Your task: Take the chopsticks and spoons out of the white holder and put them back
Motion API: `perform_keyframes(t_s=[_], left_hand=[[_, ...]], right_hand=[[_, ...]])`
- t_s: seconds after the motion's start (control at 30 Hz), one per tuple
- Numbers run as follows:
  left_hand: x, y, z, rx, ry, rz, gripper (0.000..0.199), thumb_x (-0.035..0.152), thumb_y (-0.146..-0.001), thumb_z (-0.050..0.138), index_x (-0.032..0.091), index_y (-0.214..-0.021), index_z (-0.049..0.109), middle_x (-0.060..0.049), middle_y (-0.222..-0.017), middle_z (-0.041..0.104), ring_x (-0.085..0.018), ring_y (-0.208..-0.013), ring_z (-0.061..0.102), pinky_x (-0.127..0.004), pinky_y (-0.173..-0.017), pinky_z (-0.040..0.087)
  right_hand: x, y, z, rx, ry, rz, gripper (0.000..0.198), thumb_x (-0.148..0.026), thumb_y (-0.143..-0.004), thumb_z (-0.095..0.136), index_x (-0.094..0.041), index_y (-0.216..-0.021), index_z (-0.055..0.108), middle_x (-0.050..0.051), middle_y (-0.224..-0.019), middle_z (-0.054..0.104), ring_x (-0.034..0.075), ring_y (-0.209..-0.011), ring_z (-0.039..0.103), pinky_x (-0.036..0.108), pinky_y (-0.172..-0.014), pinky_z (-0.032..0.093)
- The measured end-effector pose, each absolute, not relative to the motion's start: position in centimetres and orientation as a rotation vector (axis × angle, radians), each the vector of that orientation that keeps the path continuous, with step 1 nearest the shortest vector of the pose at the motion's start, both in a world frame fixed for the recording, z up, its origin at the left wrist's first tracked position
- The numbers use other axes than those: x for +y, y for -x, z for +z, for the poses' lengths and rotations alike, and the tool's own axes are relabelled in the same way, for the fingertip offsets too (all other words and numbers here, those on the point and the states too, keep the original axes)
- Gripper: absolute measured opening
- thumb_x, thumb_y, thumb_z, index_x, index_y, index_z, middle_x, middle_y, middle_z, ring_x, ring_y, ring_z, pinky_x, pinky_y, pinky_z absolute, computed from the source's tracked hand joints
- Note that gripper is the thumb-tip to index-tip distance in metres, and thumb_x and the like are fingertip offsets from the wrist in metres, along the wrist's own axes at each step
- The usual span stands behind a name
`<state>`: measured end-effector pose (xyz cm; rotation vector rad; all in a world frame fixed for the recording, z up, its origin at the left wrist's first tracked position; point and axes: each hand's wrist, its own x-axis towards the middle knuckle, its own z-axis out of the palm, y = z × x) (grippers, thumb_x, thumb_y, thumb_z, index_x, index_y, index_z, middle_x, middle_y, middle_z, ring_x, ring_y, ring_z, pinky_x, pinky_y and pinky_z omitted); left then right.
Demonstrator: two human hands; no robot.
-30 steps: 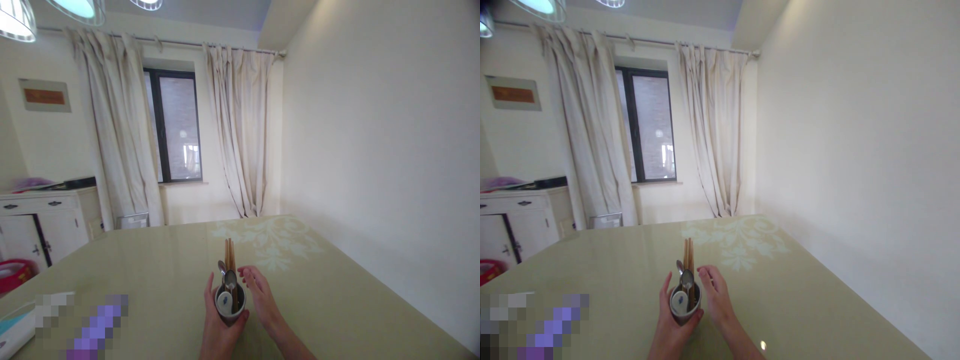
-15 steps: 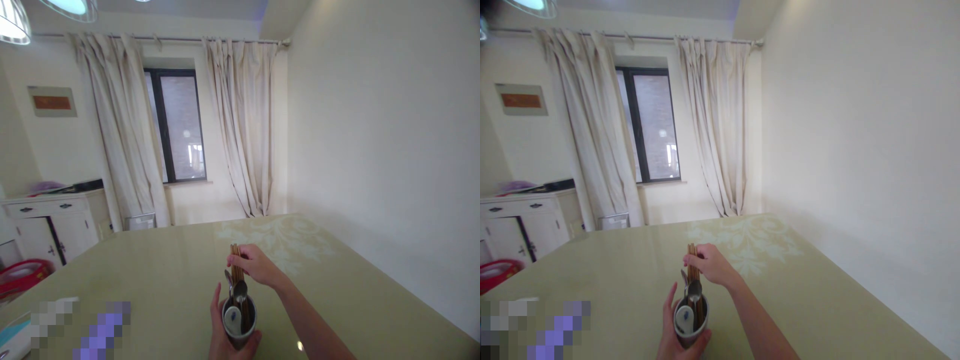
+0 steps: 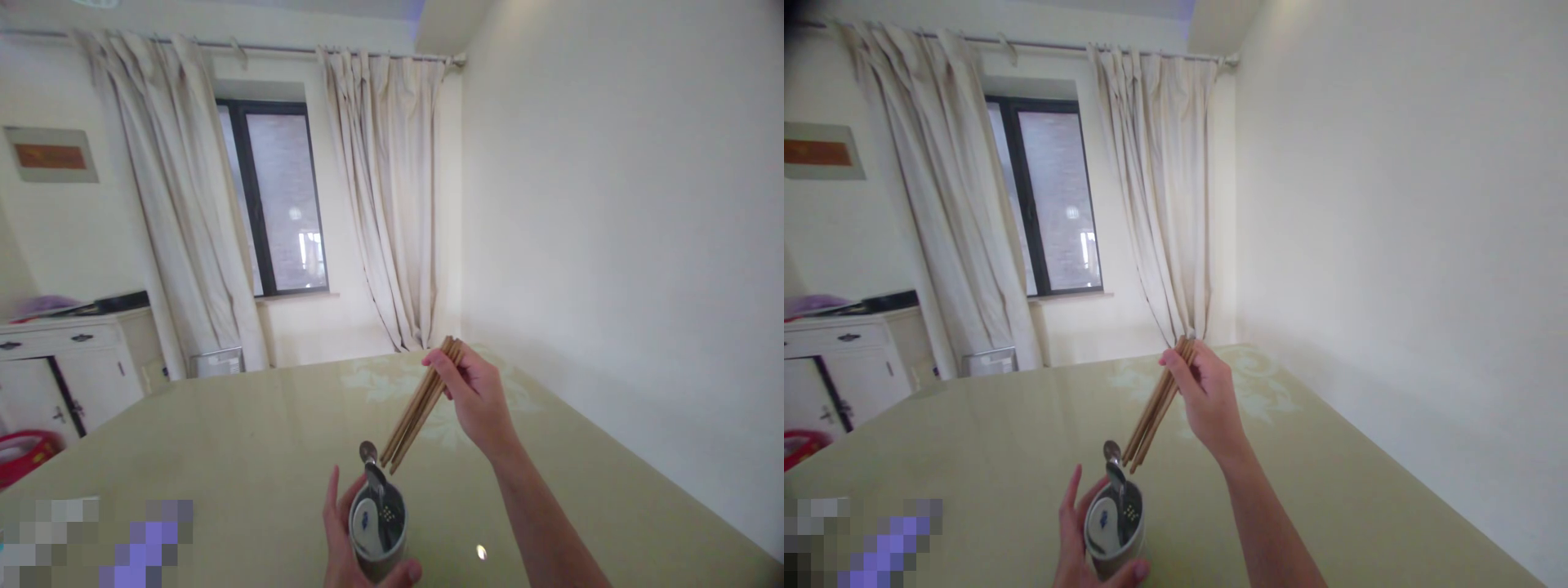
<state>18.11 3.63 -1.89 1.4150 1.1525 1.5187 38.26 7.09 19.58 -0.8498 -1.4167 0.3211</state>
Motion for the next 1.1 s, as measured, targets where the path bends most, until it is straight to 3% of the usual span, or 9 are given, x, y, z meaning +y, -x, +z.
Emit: perform_keyframes(t_s=[0.13, 0.23, 0.3, 0.37, 0.4, 0.47, 0.53, 0.83, 1.1], left_hand=[[2.9, -16.5, 1.8, 1.244, -1.534, 1.798, 0.115, 0.071, -0.078, 0.07, 0.02, -0.166, 0.015, -0.021, -0.165, 0.035, -0.042, -0.154, 0.033, -0.06, -0.124, 0.034], [2.1, -15.8, 7.9, 1.149, -1.686, 1.996, 0.089, 0.057, -0.087, 0.067, 0.021, -0.16, 0.031, -0.017, -0.162, 0.041, -0.038, -0.154, 0.033, -0.058, -0.126, 0.028], [1.6, -16.0, 12.5, 1.139, -1.881, 1.838, 0.068, 0.052, -0.088, 0.069, 0.024, -0.147, 0.052, -0.014, -0.151, 0.055, -0.037, -0.144, 0.046, -0.053, -0.12, 0.037], [1.5, -16.5, 16.2, 1.061, -2.04, 1.479, 0.046, 0.052, -0.09, 0.068, 0.025, -0.127, 0.066, -0.012, -0.123, 0.071, -0.032, -0.114, 0.065, -0.042, -0.096, 0.054], [1.6, -16.8, 17.5, 1.045, -2.082, 1.262, 0.033, 0.052, -0.095, 0.061, 0.025, -0.113, 0.069, -0.009, -0.106, 0.074, -0.027, -0.097, 0.068, -0.035, -0.082, 0.055], [2.1, -17.1, 18.9, 1.027, -2.101, 1.013, 0.034, 0.052, -0.102, 0.05, 0.023, -0.092, 0.064, -0.002, -0.08, 0.068, -0.019, -0.073, 0.062, -0.027, -0.065, 0.047], [2.8, -16.9, 19.2, 1.017, -2.113, 0.955, 0.041, 0.053, -0.105, 0.044, 0.022, -0.082, 0.057, 0.001, -0.07, 0.061, -0.015, -0.066, 0.056, -0.025, -0.061, 0.041], [7.0, -13.4, 18.6, 0.837, -1.928, 0.793, 0.044, 0.055, -0.096, 0.063, 0.015, -0.085, 0.075, -0.003, -0.076, 0.072, -0.012, -0.064, 0.059, -0.022, -0.06, 0.044], [6.9, -12.7, 19.1, 0.689, -1.886, 0.701, 0.047, 0.058, -0.1, 0.054, 0.015, -0.091, 0.072, -0.003, -0.078, 0.07, -0.008, -0.055, 0.051, -0.02, -0.051, 0.038]], right_hand=[[4.6, -39.6, 21.3, -1.287, 0.796, 0.216, 0.036, -0.051, -0.1, 0.064, -0.019, -0.089, 0.076, -0.002, -0.064, 0.055, 0.011, -0.051, 0.048, 0.024, -0.046, 0.039], [3.2, -38.5, 21.8, -1.289, 0.73, 0.269, 0.034, -0.048, -0.099, 0.067, -0.019, -0.086, 0.078, 0.0, -0.066, 0.06, 0.01, -0.051, 0.049, 0.023, -0.045, 0.04], [2.8, -37.1, 21.7, -1.288, 0.657, 0.351, 0.033, -0.047, -0.099, 0.068, -0.02, -0.085, 0.079, 0.001, -0.07, 0.062, 0.01, -0.052, 0.049, 0.022, -0.044, 0.04], [2.9, -35.9, 21.4, -1.267, 0.579, 0.455, 0.033, -0.048, -0.099, 0.068, -0.02, -0.085, 0.079, 0.002, -0.074, 0.064, 0.01, -0.054, 0.05, 0.021, -0.045, 0.041], [3.2, -35.4, 21.1, -1.252, 0.547, 0.507, 0.033, -0.048, -0.099, 0.067, -0.019, -0.086, 0.079, 0.002, -0.074, 0.064, 0.01, -0.055, 0.049, 0.021, -0.045, 0.041], [3.9, -34.9, 20.6, -1.235, 0.512, 0.604, 0.032, -0.047, -0.099, 0.067, -0.019, -0.088, 0.079, 0.001, -0.072, 0.063, 0.009, -0.055, 0.049, 0.02, -0.047, 0.042], [4.8, -34.8, 20.2, -1.239, 0.514, 0.674, 0.031, -0.046, -0.099, 0.068, -0.019, -0.088, 0.081, 0.0, -0.069, 0.061, 0.009, -0.056, 0.049, 0.02, -0.049, 0.042], [5.8, -34.9, 20.2, -1.388, 0.593, 0.735, 0.021, -0.04, -0.094, 0.076, -0.021, -0.092, 0.083, 0.001, -0.072, 0.066, 0.01, -0.06, 0.054, 0.021, -0.053, 0.046], [5.5, -34.8, 20.3, -1.319, 0.701, 0.73, 0.022, -0.039, -0.086, 0.084, -0.018, -0.081, 0.081, 0.0, -0.065, 0.065, 0.009, -0.056, 0.055, 0.017, -0.047, 0.046]])
